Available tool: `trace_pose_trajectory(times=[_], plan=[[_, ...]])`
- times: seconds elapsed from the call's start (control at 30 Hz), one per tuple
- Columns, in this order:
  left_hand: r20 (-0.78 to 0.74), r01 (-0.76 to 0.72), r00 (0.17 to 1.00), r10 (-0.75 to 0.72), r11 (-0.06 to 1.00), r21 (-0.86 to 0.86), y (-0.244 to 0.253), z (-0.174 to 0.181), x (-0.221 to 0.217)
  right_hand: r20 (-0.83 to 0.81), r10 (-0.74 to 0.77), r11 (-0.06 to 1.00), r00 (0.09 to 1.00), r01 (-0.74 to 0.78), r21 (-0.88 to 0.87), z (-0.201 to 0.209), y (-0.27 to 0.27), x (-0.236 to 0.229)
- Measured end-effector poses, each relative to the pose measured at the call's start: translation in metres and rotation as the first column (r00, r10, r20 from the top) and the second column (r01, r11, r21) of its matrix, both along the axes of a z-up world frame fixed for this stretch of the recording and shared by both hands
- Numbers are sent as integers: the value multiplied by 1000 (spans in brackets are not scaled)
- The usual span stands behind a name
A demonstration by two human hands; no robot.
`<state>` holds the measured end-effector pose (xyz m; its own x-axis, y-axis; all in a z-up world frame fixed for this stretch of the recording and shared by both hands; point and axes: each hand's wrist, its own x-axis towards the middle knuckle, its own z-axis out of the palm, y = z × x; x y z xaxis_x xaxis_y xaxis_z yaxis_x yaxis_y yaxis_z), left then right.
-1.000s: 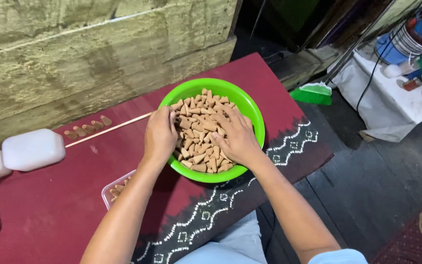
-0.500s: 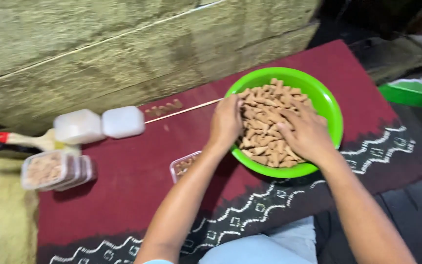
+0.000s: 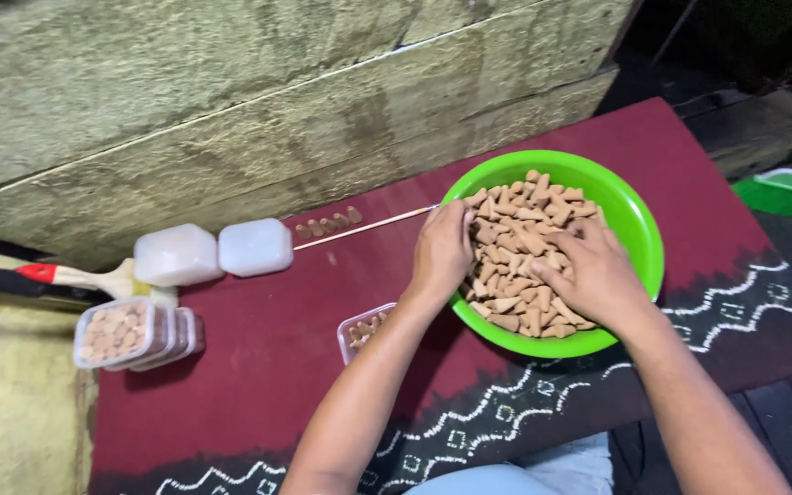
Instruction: The person sorts small clay pieces from a green bowl into a clear plastic container by hand. They repeatedly pick up pieces, inspect them, and place them into the container while occasionally adjusting the bowl's position on the table.
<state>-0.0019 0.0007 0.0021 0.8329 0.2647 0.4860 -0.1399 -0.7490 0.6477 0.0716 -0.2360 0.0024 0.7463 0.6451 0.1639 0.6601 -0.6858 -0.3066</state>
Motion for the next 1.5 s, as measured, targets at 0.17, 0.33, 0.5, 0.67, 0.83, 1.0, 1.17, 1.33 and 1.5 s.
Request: trace_pose_trajectory(times=[0.17, 0.33, 0.5, 0.67, 0.83, 1.0, 1.17, 1.33, 1.5], plan=[[-39, -17, 999, 17, 1000, 9, 2, -11, 1, -117, 41, 992, 992, -26, 125, 0, -4, 8], [-53, -16, 998, 17, 1000, 13, 1, -6, -2, -29, 121, 974, 992, -112, 198, 28, -11, 5], [-63, -14, 998, 13, 1000, -8, 1, -3, -2, 29, 32, 997, 999, -30, -78, 11, -13, -14], [-63, -16, 998, 15, 1000, -11, -1, -1, -3, 35, 127, 988, 991, -129, 80, 34, 20, -55], [-73, -13, 997, 14, 1000, 10, -2, 3, -3, -78, 249, 968, 965, -252, -24, 17, 23, -53], [-83, -19, 996, 24, 998, 65, -2, 4, -3, -17, 224, 926, 974, -207, 315, 1, 7, -11], [-86, -31, 996, 36, 998, 62, -3, 1, -5, 300, 18, 983, 954, -72, 170, -40, -34, 69], [-101, -43, 994, 51, 996, 77, -1, -5, 1, 294, 63, 997, 954, -72, 20, -38, -33, 73], [-104, -48, 993, 61, 992, 117, -1, -8, -1, 210, 32, 998, 977, -21, -52, -34, -32, 59]])
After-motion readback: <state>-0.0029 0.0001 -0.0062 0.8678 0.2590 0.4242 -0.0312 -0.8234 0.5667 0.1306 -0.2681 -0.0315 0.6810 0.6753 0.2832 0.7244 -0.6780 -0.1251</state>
